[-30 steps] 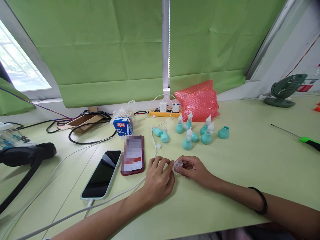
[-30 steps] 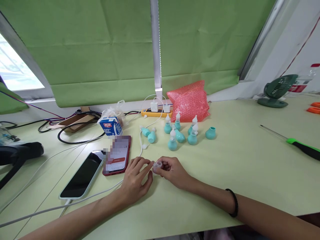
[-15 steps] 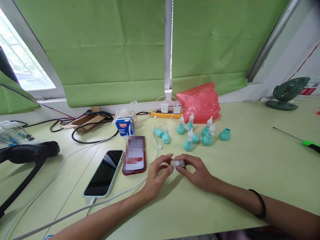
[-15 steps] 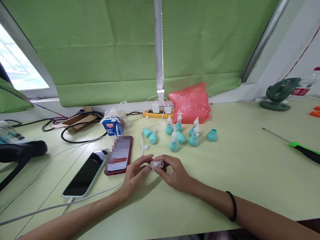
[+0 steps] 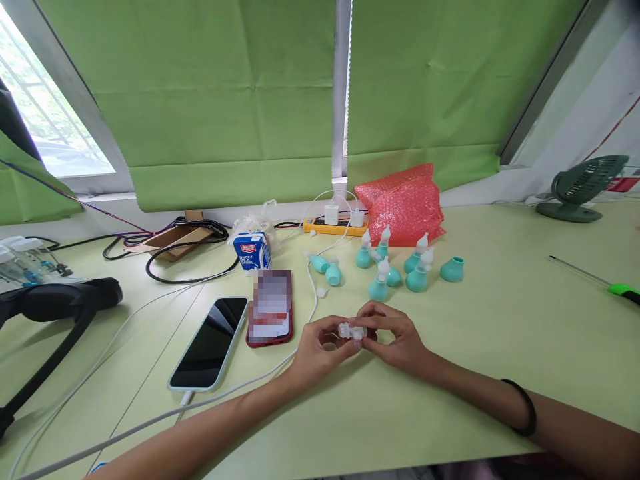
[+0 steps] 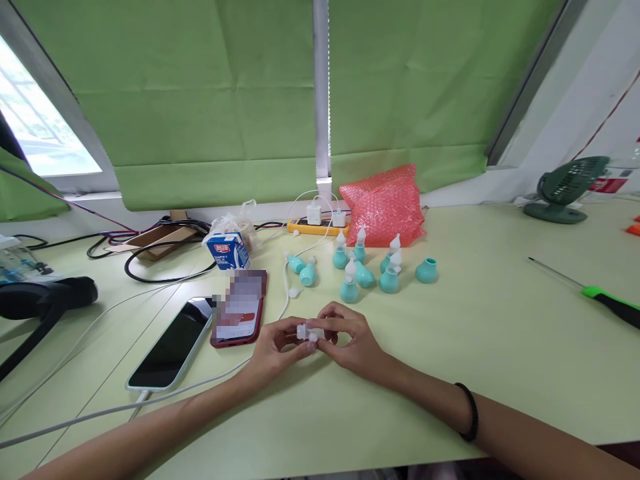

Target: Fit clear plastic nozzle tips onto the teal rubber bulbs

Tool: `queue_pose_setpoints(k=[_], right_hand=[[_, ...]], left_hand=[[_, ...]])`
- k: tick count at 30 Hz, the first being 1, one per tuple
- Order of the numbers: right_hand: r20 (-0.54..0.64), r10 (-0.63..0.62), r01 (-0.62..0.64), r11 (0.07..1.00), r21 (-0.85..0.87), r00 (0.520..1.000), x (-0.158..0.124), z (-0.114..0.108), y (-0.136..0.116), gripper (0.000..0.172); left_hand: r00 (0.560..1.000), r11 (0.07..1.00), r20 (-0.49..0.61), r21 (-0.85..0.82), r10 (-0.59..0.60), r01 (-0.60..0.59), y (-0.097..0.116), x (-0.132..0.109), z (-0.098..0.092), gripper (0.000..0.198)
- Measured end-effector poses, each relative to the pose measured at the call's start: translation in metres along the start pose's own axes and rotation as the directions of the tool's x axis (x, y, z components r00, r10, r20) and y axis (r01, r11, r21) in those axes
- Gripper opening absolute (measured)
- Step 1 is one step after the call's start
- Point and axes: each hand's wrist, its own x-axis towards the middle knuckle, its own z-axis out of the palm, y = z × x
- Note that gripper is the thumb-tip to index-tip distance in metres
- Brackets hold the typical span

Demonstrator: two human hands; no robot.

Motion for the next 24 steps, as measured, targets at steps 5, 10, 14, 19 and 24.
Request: queue_pose_setpoints(k=[5,10,14,19,24], right_hand=[[-0.006,0.001,-0.001,0.999,0.033,1.0,-0.0019,0.0007,0.0021,0.028],[-0.009,0.003,-0.003,0.998,0.057,1.0,-0.0031,0.0012,0.004,0.03],[-0.002,0.017,-0.017,0.997,0.073,1.0,-0.0024,0.0008,0.0021,0.029],[-0.003,0.051,-0.051,0.995,0.083,0.999,-0.0007,0.0011,-0.0011,0.026],[-0.004,0.074,-0.074,0.994,0.078,0.997,-0.0005,0.0018,-0.0006,0.025]], left_hand=[[1.0,0.998,-0.008,0.051,0.02,-0.02,0.0021,-0.001,0.0009,0.025],[0.999,1.0,0.048,0.014,0.018,-0.019,0.0042,-0.002,-0.0005,0.025],[1.0,1.0,0.029,0.019,-0.004,0.004,0.0019,-0.0009,-0.0018,0.024],[0.999,1.0,0.042,-0.008,-0.019,0.019,0.0017,-0.0016,-0.0024,0.025],[0.996,0.997,0.084,-0.066,-0.034,0.04,0.0057,-0.0021,-0.0029,0.022]])
